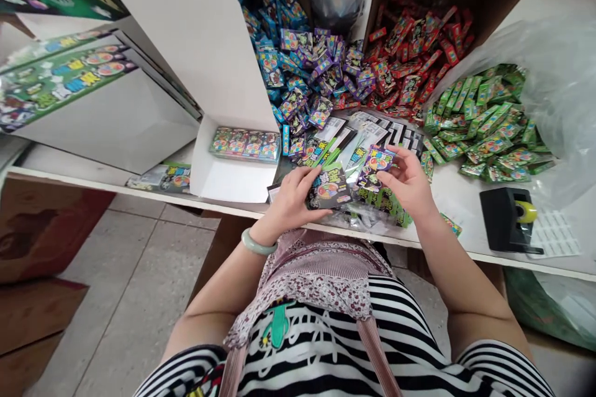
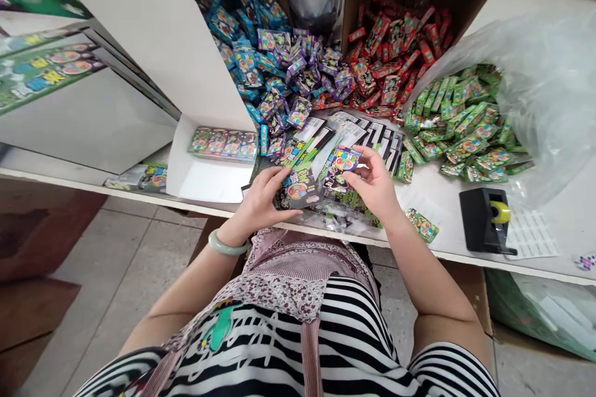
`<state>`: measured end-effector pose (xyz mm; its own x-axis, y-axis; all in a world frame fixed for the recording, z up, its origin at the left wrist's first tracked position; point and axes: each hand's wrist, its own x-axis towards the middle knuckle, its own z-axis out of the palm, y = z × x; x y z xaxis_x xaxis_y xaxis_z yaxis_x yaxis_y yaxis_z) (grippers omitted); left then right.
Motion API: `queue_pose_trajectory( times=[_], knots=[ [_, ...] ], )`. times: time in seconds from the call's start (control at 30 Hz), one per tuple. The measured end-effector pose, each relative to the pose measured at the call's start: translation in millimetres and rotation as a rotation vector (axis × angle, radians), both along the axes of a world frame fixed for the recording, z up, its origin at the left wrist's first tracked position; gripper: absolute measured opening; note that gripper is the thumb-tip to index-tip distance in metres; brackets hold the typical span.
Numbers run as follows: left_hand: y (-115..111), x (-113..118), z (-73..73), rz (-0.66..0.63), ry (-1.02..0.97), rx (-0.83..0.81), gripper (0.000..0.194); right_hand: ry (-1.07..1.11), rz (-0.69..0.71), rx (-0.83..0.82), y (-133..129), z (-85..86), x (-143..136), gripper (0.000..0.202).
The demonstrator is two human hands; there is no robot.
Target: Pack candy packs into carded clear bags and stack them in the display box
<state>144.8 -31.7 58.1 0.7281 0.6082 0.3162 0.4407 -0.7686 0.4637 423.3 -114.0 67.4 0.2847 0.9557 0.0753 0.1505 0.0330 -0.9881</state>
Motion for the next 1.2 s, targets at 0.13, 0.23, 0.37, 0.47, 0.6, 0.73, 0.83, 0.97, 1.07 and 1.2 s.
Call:
queue_pose_trajectory(
  times=[0.13, 0.23, 0.37, 0.47, 0.6, 0.73, 0.83, 0.97, 1.07, 1.2],
  knots=[
    [-1.0, 8.1, 1.8, -0.047, -0.010, 0.061, 0.098, -0.095, 0.107, -0.050, -10.5, 6.2, -12.3, 0.045],
    [-3.7, 9.6, 1.3, -0.108, 0.009, 0.042, 0.095, -0.159, 0.246, -0.148, -13.6, 11.8, -10.5, 0.036],
    [-8.2, 9.3, -1.1, -0.114, 0.011, -0.003, 0.094, -0.177, 0.328, -0.184, -11.0, 15.6, -8.8, 0.035],
    [-8.3, 8.9, -1.0, -0.103, -0.006, 0.013, 0.096, -0.135, 0.293, -0.163, -4.7, 10.8, -14.4, 0.040],
    [-6.0, 8.3, 1.1, -0.086, -0.003, -0.018, 0.095, -0.167, 0.186, -0.102, 3.7, 3.1, -24.7, 0.039],
    [-6.4, 7.5, -0.4, -0.011, -0.017, -0.036, 0.097, -0.263, 0.051, 0.008, 2.4, 7.6, -34.8, 0.036],
    [-7.4, 6.6, -2.5, -0.017, -0.026, -0.025, 0.096, -0.319, 0.181, -0.019, -4.2, 18.7, -41.5, 0.033],
    [-7.1, -2.6, -1.8, -0.033, -0.050, -0.058, 0.098, -0.353, 0.353, -0.021, 5.1, 31.5, -39.9, 0.031],
    [-7.6, -18.2, 1.3, -0.007, -0.061, -0.101, 0.103, -0.370, 0.190, 0.062, 46.2, 28.8, -41.8, 0.024],
    [-11.7, -38.3, 4.4, 0.022, -0.073, -0.107, 0.104, -0.697, 0.310, 0.192, 132.2, 13.7, -78.2, 0.019]
  ],
)
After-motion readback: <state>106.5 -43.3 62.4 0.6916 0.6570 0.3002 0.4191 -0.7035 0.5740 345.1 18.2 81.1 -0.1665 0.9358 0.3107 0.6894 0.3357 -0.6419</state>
